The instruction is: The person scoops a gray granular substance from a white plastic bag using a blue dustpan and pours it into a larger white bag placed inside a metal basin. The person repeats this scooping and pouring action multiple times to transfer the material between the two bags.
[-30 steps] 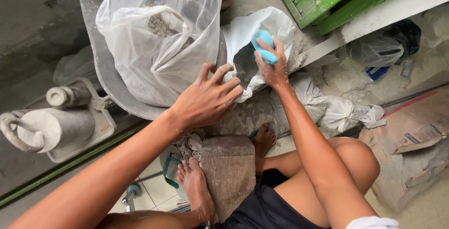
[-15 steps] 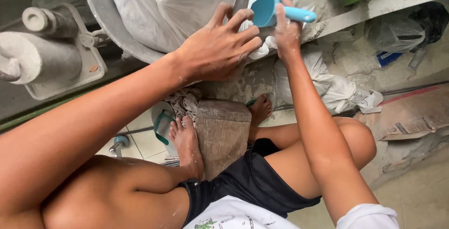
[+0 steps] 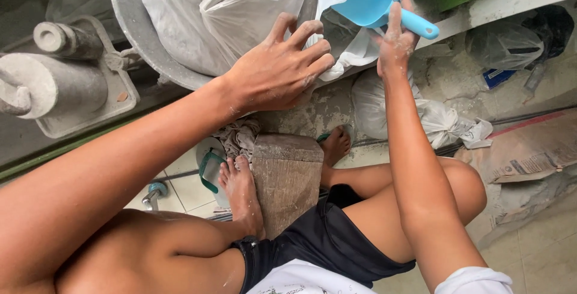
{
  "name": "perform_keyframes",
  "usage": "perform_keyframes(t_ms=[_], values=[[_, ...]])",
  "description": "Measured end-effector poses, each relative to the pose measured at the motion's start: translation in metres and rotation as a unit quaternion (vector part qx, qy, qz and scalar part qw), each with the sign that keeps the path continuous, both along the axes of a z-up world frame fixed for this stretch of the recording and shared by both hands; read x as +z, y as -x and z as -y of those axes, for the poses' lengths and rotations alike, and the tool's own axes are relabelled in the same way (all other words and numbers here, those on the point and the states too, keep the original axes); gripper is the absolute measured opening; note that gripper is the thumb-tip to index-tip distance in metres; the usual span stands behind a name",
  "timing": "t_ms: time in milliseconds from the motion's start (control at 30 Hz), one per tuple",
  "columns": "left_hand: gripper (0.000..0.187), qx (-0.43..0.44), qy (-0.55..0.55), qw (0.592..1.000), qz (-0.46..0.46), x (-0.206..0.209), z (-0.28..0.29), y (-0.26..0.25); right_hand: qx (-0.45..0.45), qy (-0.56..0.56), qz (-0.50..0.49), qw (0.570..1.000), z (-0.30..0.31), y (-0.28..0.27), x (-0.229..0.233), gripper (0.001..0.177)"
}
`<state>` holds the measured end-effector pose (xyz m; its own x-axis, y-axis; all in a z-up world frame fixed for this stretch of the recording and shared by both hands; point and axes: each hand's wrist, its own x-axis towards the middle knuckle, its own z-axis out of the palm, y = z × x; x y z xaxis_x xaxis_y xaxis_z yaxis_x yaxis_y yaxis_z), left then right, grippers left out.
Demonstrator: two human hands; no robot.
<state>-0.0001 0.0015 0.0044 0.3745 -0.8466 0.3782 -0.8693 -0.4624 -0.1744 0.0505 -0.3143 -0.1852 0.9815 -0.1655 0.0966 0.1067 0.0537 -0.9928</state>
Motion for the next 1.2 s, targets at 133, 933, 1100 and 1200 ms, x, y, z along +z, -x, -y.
perform_keyframes(t_ms=[133, 933, 1100, 1200], values=[[0.026, -0.006, -0.002, 1.000, -0.001, 0.004, 0.002, 0.000, -0.117, 0.288, 0.044, 0.949, -0.021, -0.006, -0.012, 0.040], [0.036, -0.017, -0.018, 0.998, -0.066, -0.005, 0.004, 0.001, -0.122, -0.248, -0.196, 0.941, -0.058, -0.017, -0.029, 0.050], [0.033, -0.008, -0.029, 0.998, -0.052, -0.027, 0.003, -0.002, -0.106, -0.310, -0.196, 0.924, -0.032, -0.021, -0.043, 0.052], [0.034, -0.005, -0.029, 0.999, -0.039, -0.017, 0.002, -0.001, -0.091, -0.323, -0.183, 0.924, -0.003, -0.018, -0.053, 0.056]])
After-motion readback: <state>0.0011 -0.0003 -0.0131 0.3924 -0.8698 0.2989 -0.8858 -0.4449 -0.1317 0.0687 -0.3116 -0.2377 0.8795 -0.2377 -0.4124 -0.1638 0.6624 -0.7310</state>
